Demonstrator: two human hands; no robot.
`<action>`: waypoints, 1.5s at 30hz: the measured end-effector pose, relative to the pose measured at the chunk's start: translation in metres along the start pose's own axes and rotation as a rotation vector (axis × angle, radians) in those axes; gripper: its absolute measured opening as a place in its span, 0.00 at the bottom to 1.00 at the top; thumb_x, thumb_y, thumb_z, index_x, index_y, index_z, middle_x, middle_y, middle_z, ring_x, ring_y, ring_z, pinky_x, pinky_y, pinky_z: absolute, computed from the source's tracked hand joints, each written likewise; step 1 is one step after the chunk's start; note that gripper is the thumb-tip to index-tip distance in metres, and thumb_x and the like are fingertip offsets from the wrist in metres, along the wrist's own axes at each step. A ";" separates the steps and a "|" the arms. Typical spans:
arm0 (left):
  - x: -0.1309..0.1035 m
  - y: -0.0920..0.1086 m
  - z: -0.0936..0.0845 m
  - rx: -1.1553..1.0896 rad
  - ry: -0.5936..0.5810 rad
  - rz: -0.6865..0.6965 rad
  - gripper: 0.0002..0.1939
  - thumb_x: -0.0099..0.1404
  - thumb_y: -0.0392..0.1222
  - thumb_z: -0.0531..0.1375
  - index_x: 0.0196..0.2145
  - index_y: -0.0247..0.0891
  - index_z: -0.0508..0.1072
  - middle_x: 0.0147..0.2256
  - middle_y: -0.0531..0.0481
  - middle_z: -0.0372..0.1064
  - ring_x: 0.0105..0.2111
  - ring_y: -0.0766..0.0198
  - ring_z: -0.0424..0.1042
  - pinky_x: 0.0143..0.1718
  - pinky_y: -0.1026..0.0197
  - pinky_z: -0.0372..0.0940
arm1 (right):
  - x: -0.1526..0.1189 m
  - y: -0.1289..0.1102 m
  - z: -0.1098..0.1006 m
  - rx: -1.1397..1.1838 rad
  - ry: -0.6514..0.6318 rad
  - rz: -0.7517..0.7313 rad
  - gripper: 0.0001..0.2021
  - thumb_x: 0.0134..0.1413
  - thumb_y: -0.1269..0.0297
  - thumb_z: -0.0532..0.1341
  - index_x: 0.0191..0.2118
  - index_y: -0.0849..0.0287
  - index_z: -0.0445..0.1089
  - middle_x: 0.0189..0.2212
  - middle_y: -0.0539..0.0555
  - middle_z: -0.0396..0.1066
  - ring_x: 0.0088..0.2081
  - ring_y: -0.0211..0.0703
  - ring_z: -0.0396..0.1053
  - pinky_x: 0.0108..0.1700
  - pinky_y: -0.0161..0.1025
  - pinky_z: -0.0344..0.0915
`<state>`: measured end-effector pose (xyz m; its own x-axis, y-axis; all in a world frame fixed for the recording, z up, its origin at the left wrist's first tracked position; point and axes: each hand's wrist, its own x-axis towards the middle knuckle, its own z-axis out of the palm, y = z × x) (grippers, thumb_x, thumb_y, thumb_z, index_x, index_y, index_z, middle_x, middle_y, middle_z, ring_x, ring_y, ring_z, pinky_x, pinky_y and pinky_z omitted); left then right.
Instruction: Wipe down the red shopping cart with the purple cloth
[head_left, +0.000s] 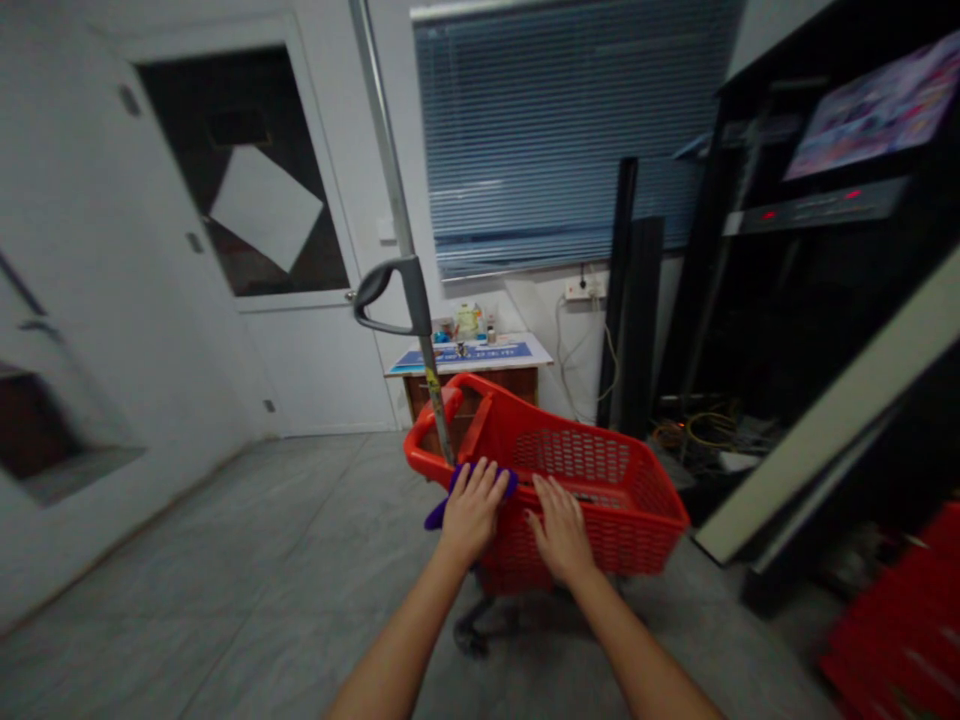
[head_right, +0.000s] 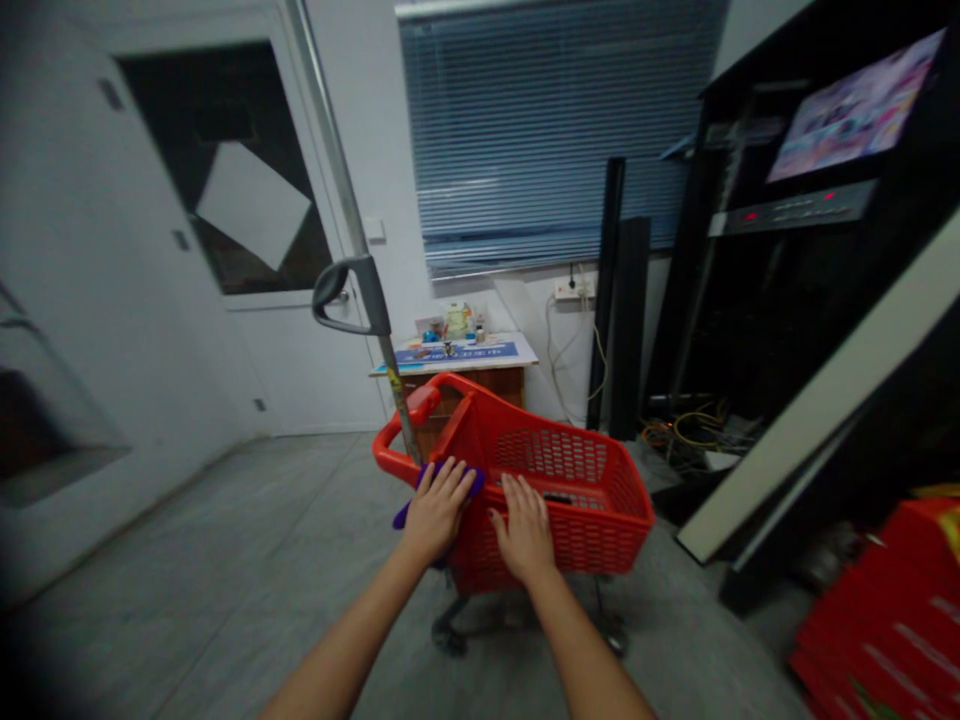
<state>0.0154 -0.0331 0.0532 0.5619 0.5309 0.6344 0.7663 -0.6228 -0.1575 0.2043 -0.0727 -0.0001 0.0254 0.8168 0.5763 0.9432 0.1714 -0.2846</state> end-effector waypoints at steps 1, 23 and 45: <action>0.000 -0.002 -0.004 0.003 0.004 -0.025 0.26 0.66 0.35 0.52 0.61 0.42 0.63 0.60 0.46 0.62 0.63 0.53 0.55 0.65 0.44 0.45 | 0.000 0.000 -0.001 0.002 0.000 0.000 0.27 0.65 0.57 0.47 0.67 0.58 0.49 0.63 0.57 0.58 0.65 0.47 0.50 0.64 0.51 0.47; 0.006 0.030 0.014 -0.028 -0.005 -0.083 0.25 0.65 0.34 0.52 0.59 0.40 0.65 0.59 0.46 0.64 0.62 0.51 0.57 0.64 0.43 0.47 | -0.011 0.017 -0.007 -0.073 -0.057 0.061 0.27 0.64 0.56 0.47 0.65 0.61 0.54 0.63 0.59 0.58 0.64 0.48 0.53 0.64 0.50 0.47; -0.008 0.009 0.017 -0.037 -0.042 -0.039 0.24 0.68 0.35 0.51 0.60 0.44 0.64 0.60 0.50 0.63 0.64 0.56 0.54 0.66 0.47 0.44 | -0.014 -0.015 0.000 -0.042 -0.106 0.038 0.27 0.65 0.56 0.47 0.66 0.61 0.53 0.64 0.56 0.55 0.65 0.48 0.51 0.65 0.48 0.47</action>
<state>0.0228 -0.0332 0.0336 0.5451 0.5782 0.6070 0.7762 -0.6217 -0.1048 0.1898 -0.0865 -0.0041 0.0284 0.8762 0.4811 0.9552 0.1180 -0.2714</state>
